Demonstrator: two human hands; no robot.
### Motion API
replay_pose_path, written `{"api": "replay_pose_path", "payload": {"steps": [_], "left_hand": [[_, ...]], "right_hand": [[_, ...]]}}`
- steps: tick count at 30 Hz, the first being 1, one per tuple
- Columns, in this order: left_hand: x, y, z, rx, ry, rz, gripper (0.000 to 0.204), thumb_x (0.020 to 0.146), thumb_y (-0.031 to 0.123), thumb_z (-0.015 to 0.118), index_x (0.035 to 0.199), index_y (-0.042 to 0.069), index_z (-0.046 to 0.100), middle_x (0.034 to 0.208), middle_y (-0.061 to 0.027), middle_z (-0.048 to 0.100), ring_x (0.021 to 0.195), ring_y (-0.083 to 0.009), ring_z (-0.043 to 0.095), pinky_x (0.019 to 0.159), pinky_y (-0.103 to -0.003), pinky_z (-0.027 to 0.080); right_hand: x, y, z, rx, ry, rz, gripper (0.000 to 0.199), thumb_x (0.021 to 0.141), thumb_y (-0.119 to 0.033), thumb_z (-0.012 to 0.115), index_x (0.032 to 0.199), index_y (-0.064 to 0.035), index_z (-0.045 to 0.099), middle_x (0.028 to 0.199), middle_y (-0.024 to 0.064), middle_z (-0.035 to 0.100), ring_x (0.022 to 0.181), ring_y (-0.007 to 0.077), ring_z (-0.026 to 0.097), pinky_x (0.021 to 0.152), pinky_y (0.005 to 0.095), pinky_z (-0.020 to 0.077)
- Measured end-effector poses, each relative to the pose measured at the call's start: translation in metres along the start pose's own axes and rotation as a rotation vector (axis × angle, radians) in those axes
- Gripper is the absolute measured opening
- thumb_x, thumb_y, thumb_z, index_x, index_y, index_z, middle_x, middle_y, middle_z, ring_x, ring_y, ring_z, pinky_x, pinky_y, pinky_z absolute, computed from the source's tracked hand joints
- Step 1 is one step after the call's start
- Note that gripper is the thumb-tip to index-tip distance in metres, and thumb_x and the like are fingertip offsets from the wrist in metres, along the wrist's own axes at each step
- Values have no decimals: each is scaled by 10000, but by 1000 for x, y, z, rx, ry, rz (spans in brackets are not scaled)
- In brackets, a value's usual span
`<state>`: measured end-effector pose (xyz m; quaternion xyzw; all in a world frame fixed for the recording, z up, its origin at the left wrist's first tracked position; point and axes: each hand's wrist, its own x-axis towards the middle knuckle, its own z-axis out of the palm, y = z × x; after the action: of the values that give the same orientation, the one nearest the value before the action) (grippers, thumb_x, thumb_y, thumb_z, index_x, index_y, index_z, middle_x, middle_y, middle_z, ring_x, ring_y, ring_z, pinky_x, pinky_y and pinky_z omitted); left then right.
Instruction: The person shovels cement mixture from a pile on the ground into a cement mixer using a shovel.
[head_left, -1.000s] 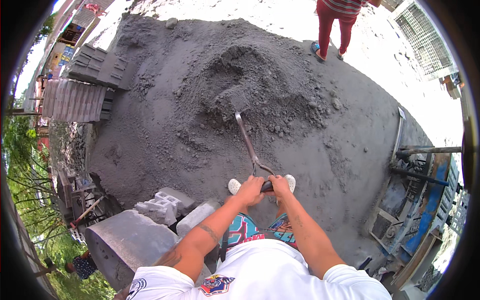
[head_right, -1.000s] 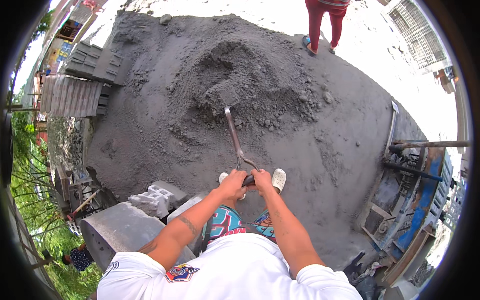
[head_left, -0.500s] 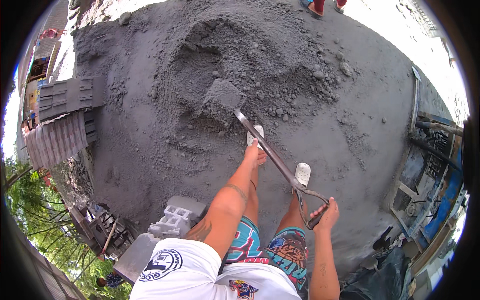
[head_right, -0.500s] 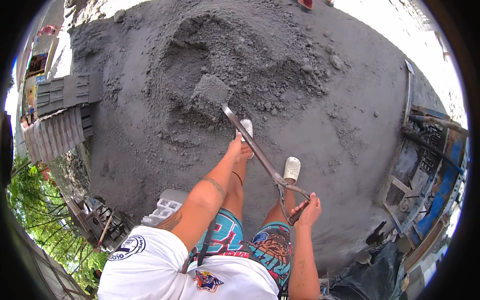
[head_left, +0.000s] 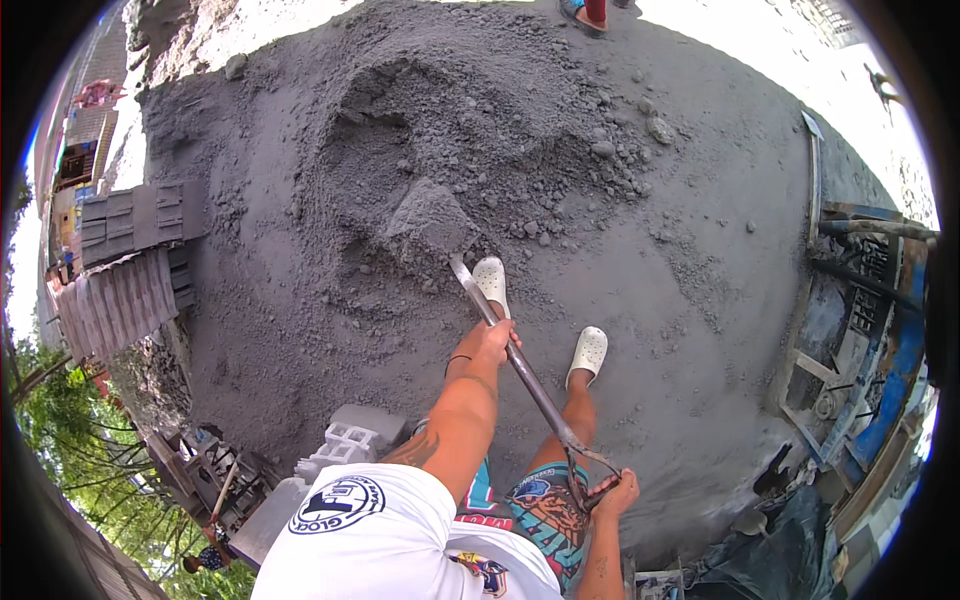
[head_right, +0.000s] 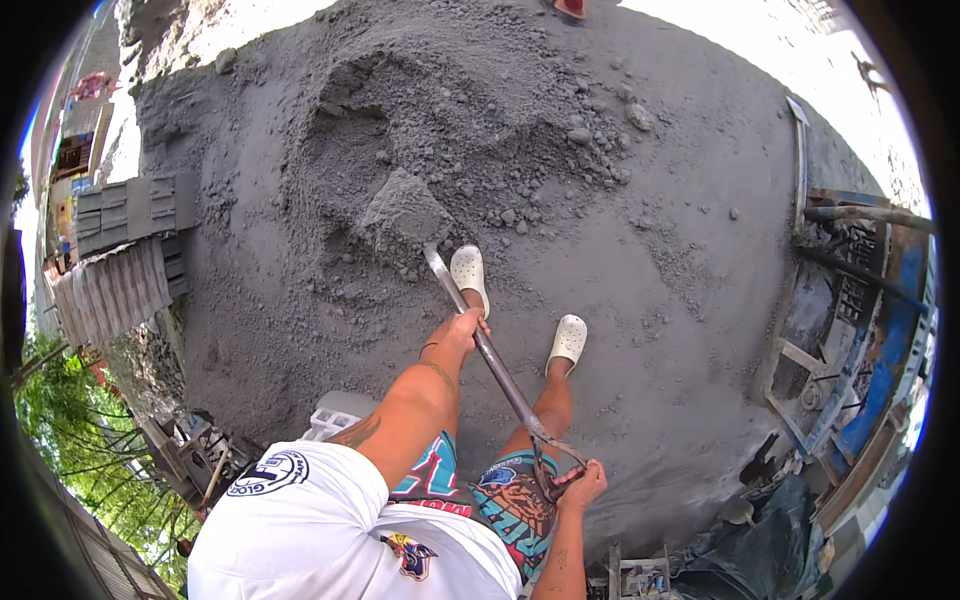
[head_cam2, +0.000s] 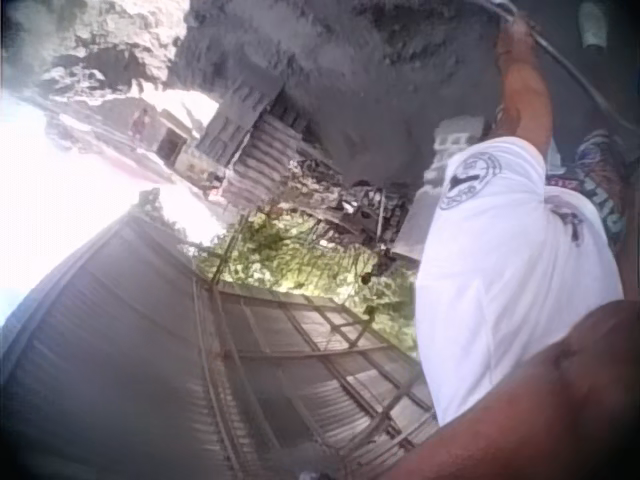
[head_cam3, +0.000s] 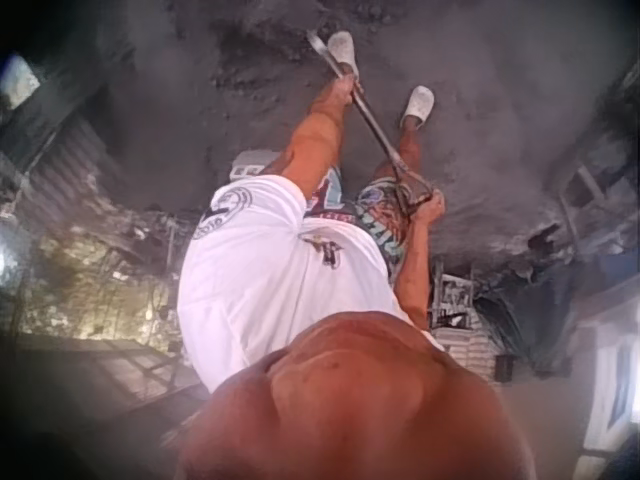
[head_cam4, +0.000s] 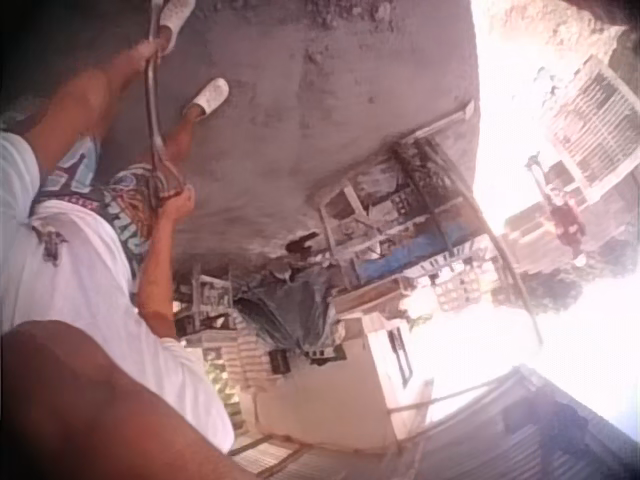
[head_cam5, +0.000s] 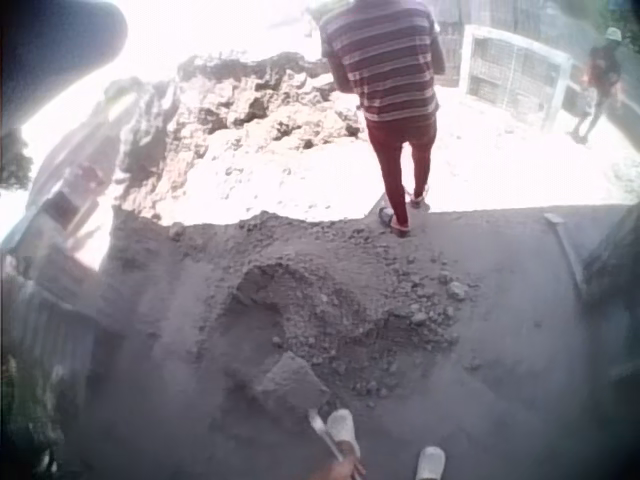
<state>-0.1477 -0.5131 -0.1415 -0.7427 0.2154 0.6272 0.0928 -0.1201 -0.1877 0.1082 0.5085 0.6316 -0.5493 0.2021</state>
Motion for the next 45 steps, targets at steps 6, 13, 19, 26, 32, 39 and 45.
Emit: {"api": "replay_pose_path", "payload": {"steps": [6,13,19,26,32,39,45], "left_hand": [[-124,-108,75,-110,-109,-8,105,842,99,568,838,10,513,649,-79,498,504,-182,514,454,-345,509],[-229,-242,151,-246,-298,-164,129,812,100,610,751,33,518,641,-78,504,505,-177,528,458,-362,532],[-247,-282,139,-302,-380,-252,127,814,105,618,765,30,527,665,-88,527,540,-197,549,507,-371,548],[-225,-212,3,-552,-292,-79,144,795,122,620,746,21,531,670,-100,539,543,-212,549,492,-380,534],[-203,-109,-233,-918,-40,292,196,783,152,629,697,22,511,589,-101,511,494,-221,531,482,-394,512],[-327,-62,-523,-1377,-13,989,189,872,152,605,726,90,502,625,-49,500,520,-165,516,508,-391,490],[-443,-135,-660,-1641,-116,1469,184,909,187,592,778,155,467,644,33,476,547,-112,485,550,-311,451]], "right_hand": [[7,-86,-161,-63,-33,-92,235,900,-259,427,752,-75,431,528,59,405,388,183,400,372,347,396],[-21,-184,-314,-70,-18,-241,296,900,-326,436,719,-92,426,516,49,420,377,186,401,368,344,393],[-68,-207,-338,-222,16,-429,281,884,-294,445,696,-84,434,497,47,399,348,188,388,338,336,384],[-75,-159,-256,-311,-248,-475,296,899,-293,440,698,-76,421,504,57,409,352,195,402,337,343,388],[-65,-71,-76,-381,-785,-421,292,882,-299,463,713,-61,458,513,66,437,371,209,442,353,350,408],[-195,41,123,-401,-1351,-572,368,895,-366,468,755,-28,503,522,85,502,423,213,522,410,338,438],[-369,53,127,-525,-1811,-1247,527,952,-510,429,760,-28,521,642,68,550,594,162,559,551,321,438]]}}
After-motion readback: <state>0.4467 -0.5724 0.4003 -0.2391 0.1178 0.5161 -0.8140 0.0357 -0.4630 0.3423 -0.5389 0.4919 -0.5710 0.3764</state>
